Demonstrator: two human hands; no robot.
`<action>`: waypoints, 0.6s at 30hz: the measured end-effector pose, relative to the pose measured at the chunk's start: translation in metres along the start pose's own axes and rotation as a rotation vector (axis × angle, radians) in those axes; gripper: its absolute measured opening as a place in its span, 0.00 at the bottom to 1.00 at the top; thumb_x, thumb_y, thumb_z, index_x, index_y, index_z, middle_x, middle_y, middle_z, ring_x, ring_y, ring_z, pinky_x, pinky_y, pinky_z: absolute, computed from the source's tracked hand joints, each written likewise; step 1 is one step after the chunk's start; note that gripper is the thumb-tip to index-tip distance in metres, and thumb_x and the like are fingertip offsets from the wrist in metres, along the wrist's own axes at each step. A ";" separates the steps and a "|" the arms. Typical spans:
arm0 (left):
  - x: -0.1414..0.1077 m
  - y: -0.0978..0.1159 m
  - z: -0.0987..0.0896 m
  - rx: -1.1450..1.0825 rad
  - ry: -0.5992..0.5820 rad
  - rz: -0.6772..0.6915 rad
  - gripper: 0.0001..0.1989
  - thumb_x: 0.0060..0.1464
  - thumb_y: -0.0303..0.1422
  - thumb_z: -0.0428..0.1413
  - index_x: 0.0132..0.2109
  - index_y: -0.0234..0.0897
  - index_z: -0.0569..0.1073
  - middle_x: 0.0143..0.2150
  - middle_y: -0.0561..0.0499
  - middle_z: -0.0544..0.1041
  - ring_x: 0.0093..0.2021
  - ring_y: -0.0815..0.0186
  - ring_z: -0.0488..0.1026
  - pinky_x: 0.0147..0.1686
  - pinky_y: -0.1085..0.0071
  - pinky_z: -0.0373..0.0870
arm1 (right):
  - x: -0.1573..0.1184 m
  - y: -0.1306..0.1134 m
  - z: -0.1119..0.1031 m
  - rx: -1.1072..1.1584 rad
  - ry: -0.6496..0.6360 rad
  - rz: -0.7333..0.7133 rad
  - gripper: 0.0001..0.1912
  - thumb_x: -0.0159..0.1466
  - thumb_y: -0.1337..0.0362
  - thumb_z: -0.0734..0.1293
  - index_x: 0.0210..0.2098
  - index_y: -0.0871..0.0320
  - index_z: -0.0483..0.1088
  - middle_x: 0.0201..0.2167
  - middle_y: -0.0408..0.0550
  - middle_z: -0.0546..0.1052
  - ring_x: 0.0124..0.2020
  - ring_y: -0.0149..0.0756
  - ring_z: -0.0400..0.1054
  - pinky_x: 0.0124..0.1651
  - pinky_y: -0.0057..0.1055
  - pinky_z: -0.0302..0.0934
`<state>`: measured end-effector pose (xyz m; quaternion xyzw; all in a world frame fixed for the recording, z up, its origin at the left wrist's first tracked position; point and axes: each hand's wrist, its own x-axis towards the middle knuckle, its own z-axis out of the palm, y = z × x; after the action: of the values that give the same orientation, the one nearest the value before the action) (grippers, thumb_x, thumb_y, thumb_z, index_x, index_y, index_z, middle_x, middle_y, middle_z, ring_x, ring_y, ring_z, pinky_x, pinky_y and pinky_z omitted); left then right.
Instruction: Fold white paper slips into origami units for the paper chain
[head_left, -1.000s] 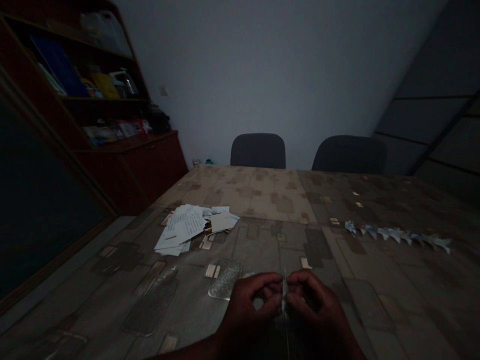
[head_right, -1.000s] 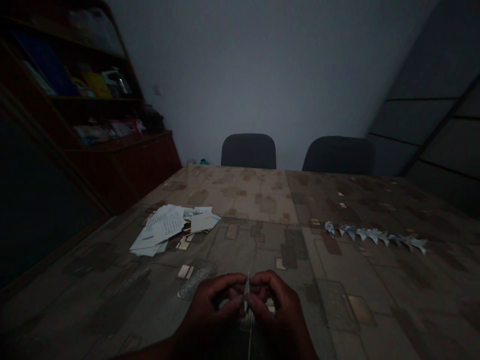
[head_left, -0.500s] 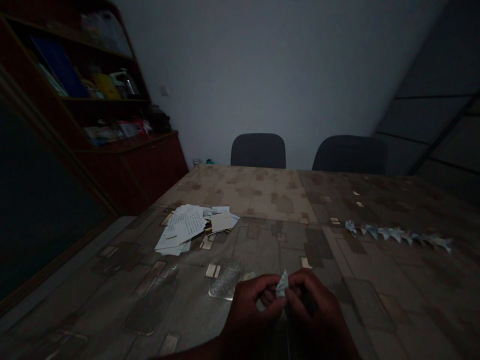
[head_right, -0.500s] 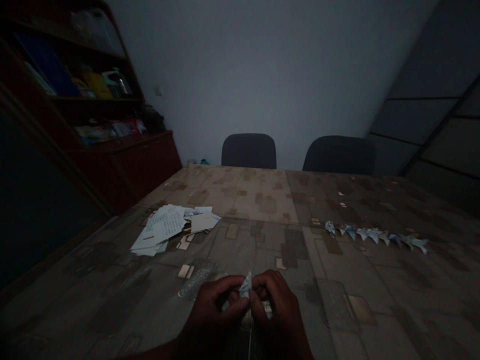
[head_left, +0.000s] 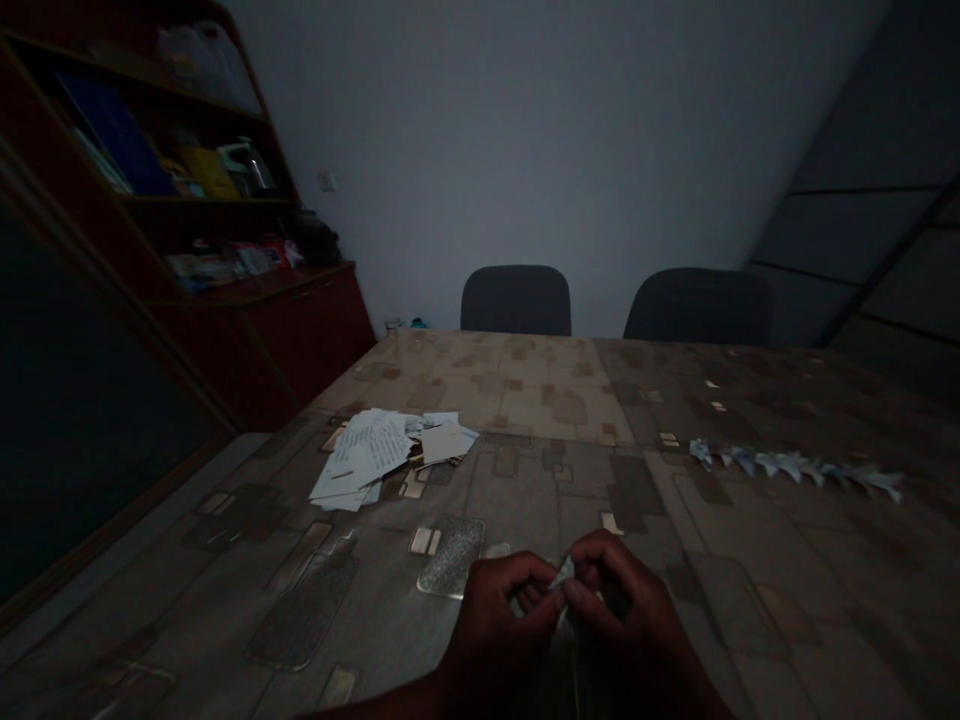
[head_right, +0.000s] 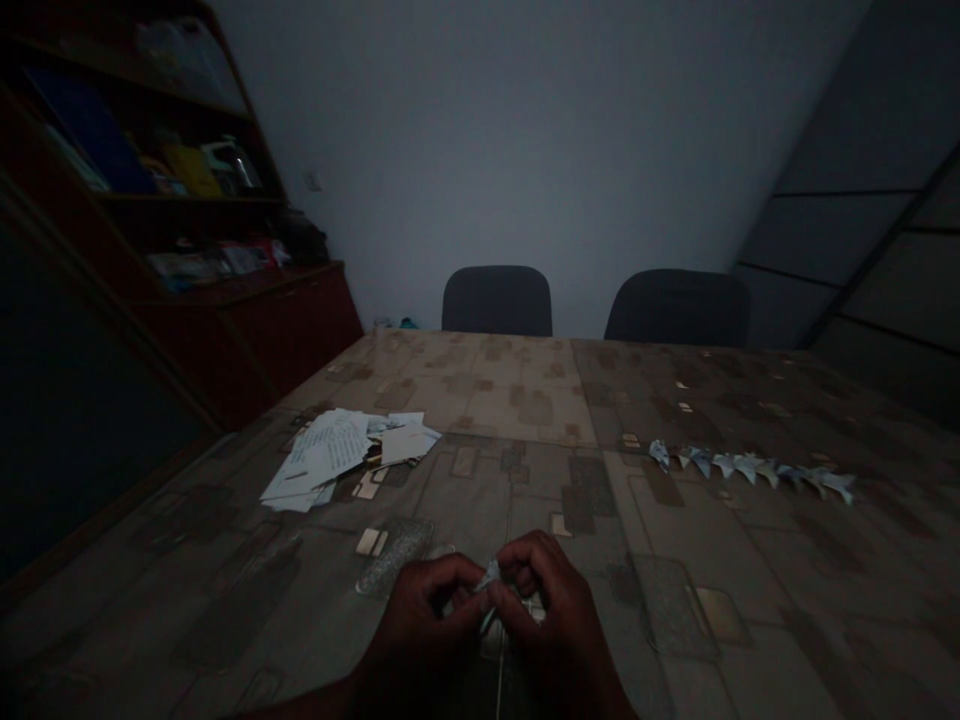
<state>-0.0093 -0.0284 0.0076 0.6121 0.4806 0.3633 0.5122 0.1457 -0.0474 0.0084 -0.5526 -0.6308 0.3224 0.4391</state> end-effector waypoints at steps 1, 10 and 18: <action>0.000 0.001 0.000 0.002 -0.004 0.004 0.07 0.47 0.32 0.58 0.27 0.32 0.78 0.22 0.52 0.73 0.25 0.69 0.65 0.27 0.76 0.61 | 0.001 0.001 -0.001 0.021 -0.015 -0.015 0.03 0.58 0.63 0.63 0.29 0.56 0.67 0.27 0.42 0.67 0.29 0.34 0.63 0.33 0.29 0.58; 0.001 0.003 -0.002 0.010 -0.040 -0.018 0.06 0.45 0.30 0.56 0.23 0.33 0.72 0.19 0.56 0.65 0.23 0.70 0.60 0.25 0.76 0.58 | 0.001 0.002 -0.003 0.097 -0.080 -0.004 0.10 0.62 0.60 0.61 0.26 0.56 0.64 0.26 0.42 0.67 0.29 0.35 0.64 0.33 0.29 0.58; 0.006 -0.004 -0.006 -0.101 -0.120 -0.012 0.11 0.47 0.38 0.58 0.27 0.33 0.71 0.20 0.58 0.62 0.24 0.71 0.57 0.24 0.76 0.54 | 0.005 0.002 -0.005 -0.095 -0.068 -0.130 0.04 0.58 0.66 0.62 0.27 0.57 0.67 0.24 0.41 0.68 0.26 0.33 0.64 0.29 0.27 0.57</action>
<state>-0.0141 -0.0207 0.0047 0.6033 0.4339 0.3467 0.5723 0.1511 -0.0424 0.0092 -0.5195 -0.6943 0.2816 0.4108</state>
